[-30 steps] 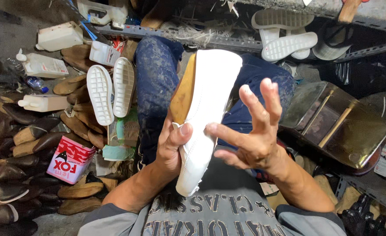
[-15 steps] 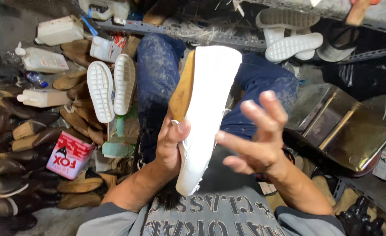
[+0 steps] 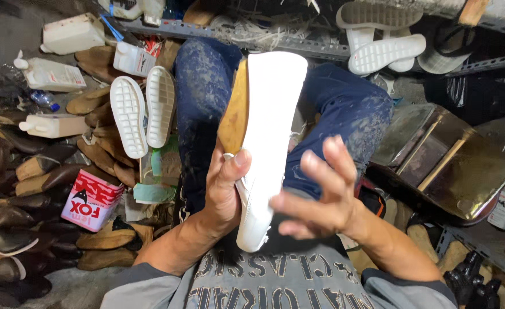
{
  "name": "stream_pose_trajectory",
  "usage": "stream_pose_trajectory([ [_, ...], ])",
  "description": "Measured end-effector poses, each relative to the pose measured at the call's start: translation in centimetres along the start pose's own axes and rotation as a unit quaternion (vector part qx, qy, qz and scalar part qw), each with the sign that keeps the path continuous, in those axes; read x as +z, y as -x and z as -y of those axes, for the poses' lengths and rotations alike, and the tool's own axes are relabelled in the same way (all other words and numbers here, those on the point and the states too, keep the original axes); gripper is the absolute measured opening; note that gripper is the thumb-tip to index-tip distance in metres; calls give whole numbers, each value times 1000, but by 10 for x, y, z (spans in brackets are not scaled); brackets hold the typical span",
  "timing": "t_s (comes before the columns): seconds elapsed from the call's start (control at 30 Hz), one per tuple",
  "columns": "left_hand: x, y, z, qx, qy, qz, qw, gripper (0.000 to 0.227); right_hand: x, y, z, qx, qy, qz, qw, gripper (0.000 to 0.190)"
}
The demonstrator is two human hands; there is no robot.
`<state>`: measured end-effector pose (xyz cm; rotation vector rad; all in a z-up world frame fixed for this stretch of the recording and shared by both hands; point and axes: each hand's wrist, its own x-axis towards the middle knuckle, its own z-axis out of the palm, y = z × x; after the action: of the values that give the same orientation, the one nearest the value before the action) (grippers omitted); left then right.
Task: The person sits on the floor and cleans a white shoe by hand, rubbing the upper and sole surfaces. They repeatedly reach for a small bowl of yellow liquid on a nearby shelf to apply it to the shoe. The person also handles a plastic water bottle and a small container of white powder.
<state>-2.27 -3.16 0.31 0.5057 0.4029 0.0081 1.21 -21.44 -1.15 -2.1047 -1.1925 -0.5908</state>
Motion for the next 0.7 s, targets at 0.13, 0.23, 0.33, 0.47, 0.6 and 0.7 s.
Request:
stream_pose_trajectory([
  [0.13, 5, 1, -4, -15, -25, 11, 1000, 62, -5, -10, -12, -34, 3, -67, 997, 38],
  [0.23, 6, 2, -1, 14, -12, 26, 999, 57, -9, -25, -13, 121, -76, 63, 988, 51],
  [0.33, 6, 2, 0, 4, -1, 4, 1000, 63, -8, -14, -3, 55, -135, 46, 988, 46],
  [0.47, 11, -2, -1, 29, -26, -2, 999, 63, -7, -3, 3, 69, -117, 10, 991, 39],
  [0.6, 13, -4, -2, 19, -16, -15, 1000, 66, 12, 7, 4, -20, 31, -71, 997, 34],
  [0.7, 13, -2, -3, 13, -20, -21, 999, 60, -1, -9, 2, -3, 14, -99, 995, 35],
])
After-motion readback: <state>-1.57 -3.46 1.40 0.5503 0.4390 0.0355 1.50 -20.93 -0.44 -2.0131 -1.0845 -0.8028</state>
